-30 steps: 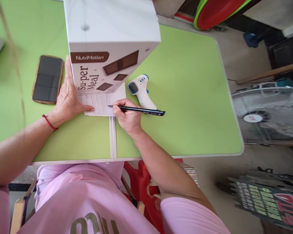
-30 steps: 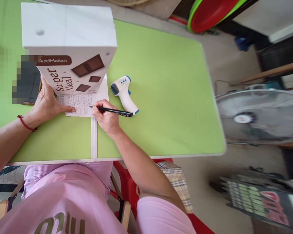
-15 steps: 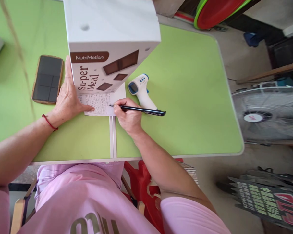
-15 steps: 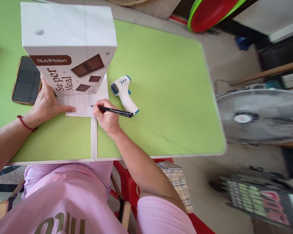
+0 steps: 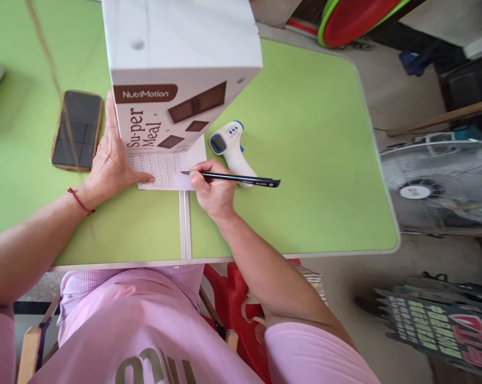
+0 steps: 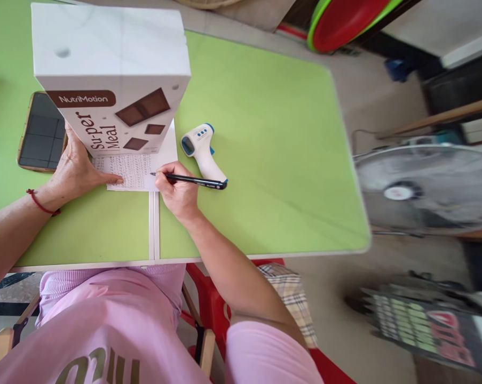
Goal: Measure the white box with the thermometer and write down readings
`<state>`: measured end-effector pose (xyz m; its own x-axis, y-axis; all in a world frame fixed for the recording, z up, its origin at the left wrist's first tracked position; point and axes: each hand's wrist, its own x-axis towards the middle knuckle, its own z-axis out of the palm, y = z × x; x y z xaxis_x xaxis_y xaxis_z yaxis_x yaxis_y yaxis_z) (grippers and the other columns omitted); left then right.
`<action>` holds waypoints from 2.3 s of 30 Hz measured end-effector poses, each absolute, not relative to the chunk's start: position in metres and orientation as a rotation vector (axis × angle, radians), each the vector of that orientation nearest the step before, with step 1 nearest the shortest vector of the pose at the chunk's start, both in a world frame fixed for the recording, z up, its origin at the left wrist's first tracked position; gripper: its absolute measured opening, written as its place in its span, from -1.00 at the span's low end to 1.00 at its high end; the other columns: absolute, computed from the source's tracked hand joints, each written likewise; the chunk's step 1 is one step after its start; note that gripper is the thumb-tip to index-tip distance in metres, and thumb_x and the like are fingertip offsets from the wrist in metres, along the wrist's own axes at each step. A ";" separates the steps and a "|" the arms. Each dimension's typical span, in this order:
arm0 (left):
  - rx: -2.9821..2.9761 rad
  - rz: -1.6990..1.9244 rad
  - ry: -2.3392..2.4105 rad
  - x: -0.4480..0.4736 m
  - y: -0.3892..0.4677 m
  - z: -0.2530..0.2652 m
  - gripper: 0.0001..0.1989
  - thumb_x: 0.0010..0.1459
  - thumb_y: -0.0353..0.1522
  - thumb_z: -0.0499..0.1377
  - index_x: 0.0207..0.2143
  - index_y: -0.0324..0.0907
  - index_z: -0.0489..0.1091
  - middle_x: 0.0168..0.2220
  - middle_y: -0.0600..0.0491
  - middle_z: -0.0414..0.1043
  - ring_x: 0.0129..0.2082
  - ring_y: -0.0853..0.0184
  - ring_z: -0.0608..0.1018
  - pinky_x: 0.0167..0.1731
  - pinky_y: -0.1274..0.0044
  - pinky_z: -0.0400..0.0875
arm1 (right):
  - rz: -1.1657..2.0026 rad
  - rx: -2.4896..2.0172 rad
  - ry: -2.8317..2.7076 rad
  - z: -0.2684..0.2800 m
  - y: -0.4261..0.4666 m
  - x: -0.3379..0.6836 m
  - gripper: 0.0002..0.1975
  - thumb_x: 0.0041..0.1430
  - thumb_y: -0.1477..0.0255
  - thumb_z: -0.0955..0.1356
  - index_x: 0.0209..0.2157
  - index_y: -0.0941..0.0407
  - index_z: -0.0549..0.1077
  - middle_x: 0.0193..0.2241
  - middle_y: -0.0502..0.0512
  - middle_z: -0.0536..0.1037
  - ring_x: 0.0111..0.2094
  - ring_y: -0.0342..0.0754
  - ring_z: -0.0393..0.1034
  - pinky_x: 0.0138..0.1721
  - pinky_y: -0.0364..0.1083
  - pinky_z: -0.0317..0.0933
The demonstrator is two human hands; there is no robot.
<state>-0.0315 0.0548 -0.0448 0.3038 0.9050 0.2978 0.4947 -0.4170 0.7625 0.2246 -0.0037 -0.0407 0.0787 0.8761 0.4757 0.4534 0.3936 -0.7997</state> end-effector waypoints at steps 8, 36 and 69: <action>2.036 1.004 1.219 -0.033 0.056 -0.047 0.53 -0.48 0.22 0.62 0.45 -0.08 0.00 0.44 -0.27 0.13 0.57 -0.30 -0.12 0.58 0.01 -0.16 | 0.502 -1.215 -1.557 -0.040 -0.003 0.224 -0.87 0.19 0.36 0.34 -0.43 0.07 0.41 -0.55 -0.08 0.43 -0.54 -0.16 0.30 -0.47 -0.13 0.25; 2.033 0.946 1.273 -0.034 0.055 -0.046 0.58 -0.47 0.22 0.61 0.50 -0.02 -0.10 0.47 -0.24 0.07 0.57 -0.27 -0.08 0.58 0.02 -0.16 | 0.497 -1.235 -1.524 -0.041 -0.002 0.224 -0.88 0.16 0.34 0.33 -0.44 0.06 0.41 -0.55 -0.07 0.45 -0.53 -0.13 0.32 -0.46 -0.11 0.27; 1.969 1.164 1.216 -0.037 0.058 -0.040 0.18 0.17 0.29 0.26 0.55 -0.03 -0.24 0.50 -0.27 -0.01 0.51 -0.17 0.15 0.54 0.01 -0.09 | 0.137 -1.368 -2.107 -0.048 0.008 0.261 -0.61 0.42 0.47 0.19 0.01 0.07 0.64 -0.20 0.24 0.54 -0.16 0.12 0.45 -0.06 0.19 0.43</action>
